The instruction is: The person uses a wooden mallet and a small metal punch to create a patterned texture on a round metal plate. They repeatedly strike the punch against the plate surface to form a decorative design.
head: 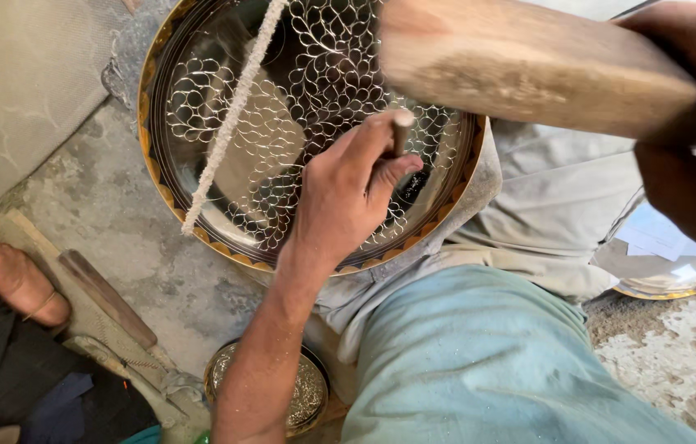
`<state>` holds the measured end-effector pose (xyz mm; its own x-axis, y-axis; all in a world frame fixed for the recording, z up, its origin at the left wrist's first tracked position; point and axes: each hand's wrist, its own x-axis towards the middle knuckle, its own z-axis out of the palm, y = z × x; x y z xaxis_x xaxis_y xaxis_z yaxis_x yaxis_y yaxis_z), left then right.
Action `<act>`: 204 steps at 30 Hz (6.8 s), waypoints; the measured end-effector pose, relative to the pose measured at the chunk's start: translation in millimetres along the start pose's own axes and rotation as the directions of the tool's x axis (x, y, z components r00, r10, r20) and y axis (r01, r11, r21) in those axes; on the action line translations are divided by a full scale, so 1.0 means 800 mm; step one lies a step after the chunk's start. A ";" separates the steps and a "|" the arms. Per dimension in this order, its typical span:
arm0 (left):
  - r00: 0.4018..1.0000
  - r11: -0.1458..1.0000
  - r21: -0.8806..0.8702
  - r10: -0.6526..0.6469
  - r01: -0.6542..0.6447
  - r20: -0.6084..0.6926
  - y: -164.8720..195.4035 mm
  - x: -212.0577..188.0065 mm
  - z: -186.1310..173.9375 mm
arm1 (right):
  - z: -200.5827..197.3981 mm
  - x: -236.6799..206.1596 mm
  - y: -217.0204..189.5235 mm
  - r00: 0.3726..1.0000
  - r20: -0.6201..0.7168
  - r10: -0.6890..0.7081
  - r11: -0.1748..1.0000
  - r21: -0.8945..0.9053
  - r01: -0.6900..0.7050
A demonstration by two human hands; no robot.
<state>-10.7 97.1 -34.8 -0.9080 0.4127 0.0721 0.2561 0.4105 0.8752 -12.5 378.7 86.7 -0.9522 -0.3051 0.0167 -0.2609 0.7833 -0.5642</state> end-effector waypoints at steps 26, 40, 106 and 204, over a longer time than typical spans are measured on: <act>0.668 0.929 0.145 0.131 -0.341 0.733 0.046 0.085 -0.013 | 0.139 -0.193 0.051 0.906 -0.245 0.346 0.927 -0.062 -0.371; 0.937 0.988 0.030 0.131 -0.149 0.323 0.005 0.026 -0.026 | 0.049 -0.064 0.020 0.997 -0.047 0.061 0.955 -0.289 -0.072; 0.997 0.994 0.080 -0.071 0.072 -0.013 0.011 -0.016 0.000 | 0.009 0.016 -0.011 0.969 0.110 0.223 0.972 -0.105 -0.211; 0.875 0.997 -0.039 -0.035 0.061 0.484 0.013 0.025 -0.010 | 0.060 -0.100 0.038 0.949 0.027 0.314 0.924 -0.240 -0.299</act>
<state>-28.5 103.1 -20.1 -0.6426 0.7400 -0.1986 0.1869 0.4028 0.8960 62.9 401.2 28.6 -0.9813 -0.0581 -0.1836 0.0054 0.9447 -0.3279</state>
